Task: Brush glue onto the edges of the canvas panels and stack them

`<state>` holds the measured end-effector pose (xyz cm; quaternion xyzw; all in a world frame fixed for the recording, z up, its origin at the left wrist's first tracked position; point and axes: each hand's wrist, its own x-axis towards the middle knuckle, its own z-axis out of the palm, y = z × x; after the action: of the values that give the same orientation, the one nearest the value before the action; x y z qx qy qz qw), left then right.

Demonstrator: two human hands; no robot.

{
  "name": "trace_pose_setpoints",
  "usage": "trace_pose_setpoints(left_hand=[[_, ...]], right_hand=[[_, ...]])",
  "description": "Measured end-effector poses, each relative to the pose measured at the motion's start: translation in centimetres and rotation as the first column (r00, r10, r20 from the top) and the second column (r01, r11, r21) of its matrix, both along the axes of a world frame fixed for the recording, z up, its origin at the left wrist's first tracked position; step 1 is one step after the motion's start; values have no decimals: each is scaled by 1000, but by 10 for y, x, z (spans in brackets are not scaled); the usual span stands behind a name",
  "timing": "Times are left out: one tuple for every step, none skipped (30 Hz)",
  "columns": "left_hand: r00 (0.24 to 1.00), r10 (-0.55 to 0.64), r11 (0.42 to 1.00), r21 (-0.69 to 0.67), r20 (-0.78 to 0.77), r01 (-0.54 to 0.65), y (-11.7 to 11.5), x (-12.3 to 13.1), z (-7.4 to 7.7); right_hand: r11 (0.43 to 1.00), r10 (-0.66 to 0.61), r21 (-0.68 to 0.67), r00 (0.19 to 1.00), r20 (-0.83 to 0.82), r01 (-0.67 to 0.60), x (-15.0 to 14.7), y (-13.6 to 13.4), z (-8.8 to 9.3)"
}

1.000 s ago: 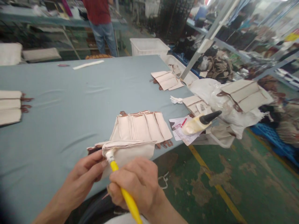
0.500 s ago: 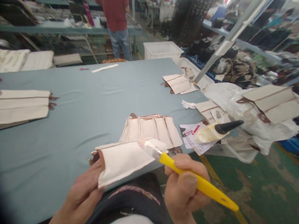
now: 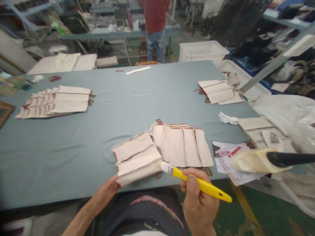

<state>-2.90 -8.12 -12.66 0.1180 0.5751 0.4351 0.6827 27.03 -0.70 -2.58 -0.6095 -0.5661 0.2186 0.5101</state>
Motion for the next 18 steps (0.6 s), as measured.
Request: trace_pose_setpoints(left_hand=[[999,42,998,-40,15,-41,-2,0,-6],[997,77,994,-79,22,-75,-3,1,-13],[993,115,987,-120,30,-111,-4,2,-20],[987,158,976,-158,28,-151,-4,3,-28],[979,201,963,-188,14,-195,-4,3,-37],[969,247,947,-207,-9,-243,-4,2,-46],[954,296,929,-219,-39,-297,-3,1,-54],[937,342,911,-220,-71,-349,-1,-2,-61],[920,380,894,-217,-100,-392,2,-6,-67],[906,405,881,-212,-120,-422,6,-11,-72],[898,419,874,-208,-130,-438,12,-17,-76],[895,425,872,-205,-135,-445,20,-24,-79],[896,423,873,-205,-135,-443,28,-31,-81],[899,416,876,-206,-135,-436,37,-38,-83],[903,407,879,-208,-139,-429,47,-44,-84],[906,398,883,-208,-145,-421,56,-50,-84],[909,386,887,-208,-154,-412,65,-55,-84],[914,372,893,-207,-163,-400,73,-58,-84]], right_hand=[[999,25,-21,1000,-7,-25,0,2,-2],[998,45,-43,999,-15,-45,0,3,-4],[996,57,-66,998,-23,-58,-1,5,-6],[993,68,-92,997,-29,-70,-1,7,-7],[990,74,-114,997,-37,-78,-2,9,-8],[987,73,-139,996,-49,-80,-3,10,-9],[983,63,-169,996,-65,-74,-5,11,-8],[977,52,-202,995,-84,-68,-6,11,-7],[970,36,-237,993,-108,-61,-7,11,-6],[961,12,-273,991,-135,-49,-8,11,-4],[952,-13,-305,987,-161,-37,-9,10,-3],[943,-29,-331,983,-181,-33,-9,10,-2],[935,-35,-352,980,-194,-37,-9,10,-1],[928,-37,-370,979,-200,-41,-8,10,0],[923,-38,-383,978,-204,-44,-7,10,-1],[919,-37,-390,977,-208,-49,-6,11,-1],[918,-35,-392,976,-214,-53,-5,11,-2],[919,-35,-390,974,-225,-57,-4,12,-3]])
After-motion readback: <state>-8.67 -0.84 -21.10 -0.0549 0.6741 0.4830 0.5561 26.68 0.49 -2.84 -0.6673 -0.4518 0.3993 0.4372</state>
